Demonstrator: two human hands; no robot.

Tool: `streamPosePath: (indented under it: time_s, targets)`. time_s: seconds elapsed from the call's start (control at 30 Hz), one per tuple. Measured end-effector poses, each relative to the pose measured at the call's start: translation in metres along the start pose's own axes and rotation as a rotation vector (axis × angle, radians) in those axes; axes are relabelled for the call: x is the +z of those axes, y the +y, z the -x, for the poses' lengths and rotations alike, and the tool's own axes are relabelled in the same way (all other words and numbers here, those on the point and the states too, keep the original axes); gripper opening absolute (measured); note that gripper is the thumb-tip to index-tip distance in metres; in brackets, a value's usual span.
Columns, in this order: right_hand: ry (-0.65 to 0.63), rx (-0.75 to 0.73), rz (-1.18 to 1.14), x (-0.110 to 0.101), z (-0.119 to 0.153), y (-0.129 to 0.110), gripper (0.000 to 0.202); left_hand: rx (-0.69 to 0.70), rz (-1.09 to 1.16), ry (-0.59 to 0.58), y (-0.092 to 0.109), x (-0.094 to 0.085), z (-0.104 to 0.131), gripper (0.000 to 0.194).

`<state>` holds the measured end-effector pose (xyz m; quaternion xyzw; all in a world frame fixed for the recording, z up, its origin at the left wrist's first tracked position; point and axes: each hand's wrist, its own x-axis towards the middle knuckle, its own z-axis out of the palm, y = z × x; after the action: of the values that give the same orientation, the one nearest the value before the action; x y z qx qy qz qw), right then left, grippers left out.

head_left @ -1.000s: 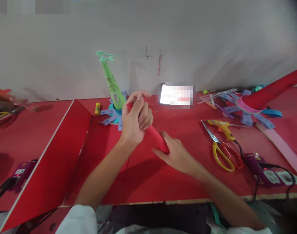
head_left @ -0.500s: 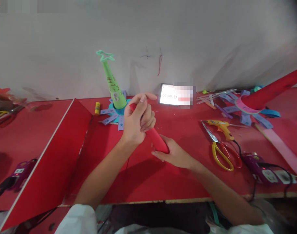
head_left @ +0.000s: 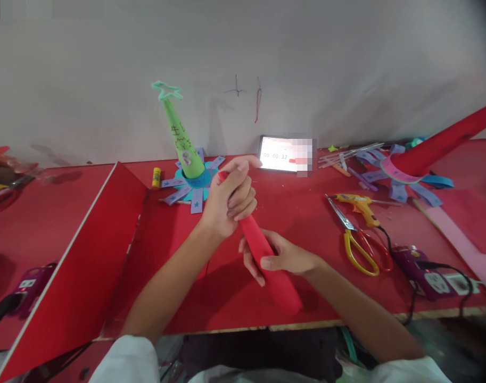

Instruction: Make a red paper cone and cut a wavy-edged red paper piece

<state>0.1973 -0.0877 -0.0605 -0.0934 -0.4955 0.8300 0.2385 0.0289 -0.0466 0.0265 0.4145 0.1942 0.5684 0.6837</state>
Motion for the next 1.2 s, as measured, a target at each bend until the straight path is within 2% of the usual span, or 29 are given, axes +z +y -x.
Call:
streamPosePath:
  time_s: [0.1,0.27,0.4,0.53,0.67,0.8,0.93,1.07,1.2]
  targets:
    - [0.044,-0.068,-0.078,0.002,-0.001,0.003,0.05,-0.083,-0.017,-0.04,-0.016,0.005,0.003,0.026]
    - [0.268,-0.104,-0.008,0.001,-0.005,-0.001,0.048,-0.166,-0.17,-0.02,-0.034,0.002,0.002,0.037]
    - [0.365,-0.105,0.058,0.003,-0.01,-0.007,0.049,-0.116,-0.243,0.075,-0.032,-0.002,-0.002,0.038]
    - [0.461,-0.102,0.152,0.008,-0.011,-0.016,0.048,-0.116,-0.231,0.1,-0.026,-0.003,-0.003,0.039]
    - [0.559,-0.137,0.348,0.01,-0.005,-0.03,0.045,-0.091,-0.232,0.097,-0.021,-0.008,-0.004,0.05]
    - [0.666,-0.205,0.516,0.008,0.001,-0.04,0.041,-0.027,-0.427,0.042,-0.02,-0.015,-0.004,0.049]
    - [0.624,-0.228,0.437,0.003,0.003,-0.041,0.039,0.031,-0.604,-0.072,-0.019,-0.017,-0.001,0.043]
    - [0.492,-0.231,0.207,-0.004,0.003,-0.035,0.042,0.058,-0.628,-0.108,-0.019,-0.017,0.002,0.039]
    - [0.42,-0.241,0.109,-0.01,0.003,-0.03,0.043,0.097,-0.67,-0.105,-0.022,-0.017,0.003,0.033]
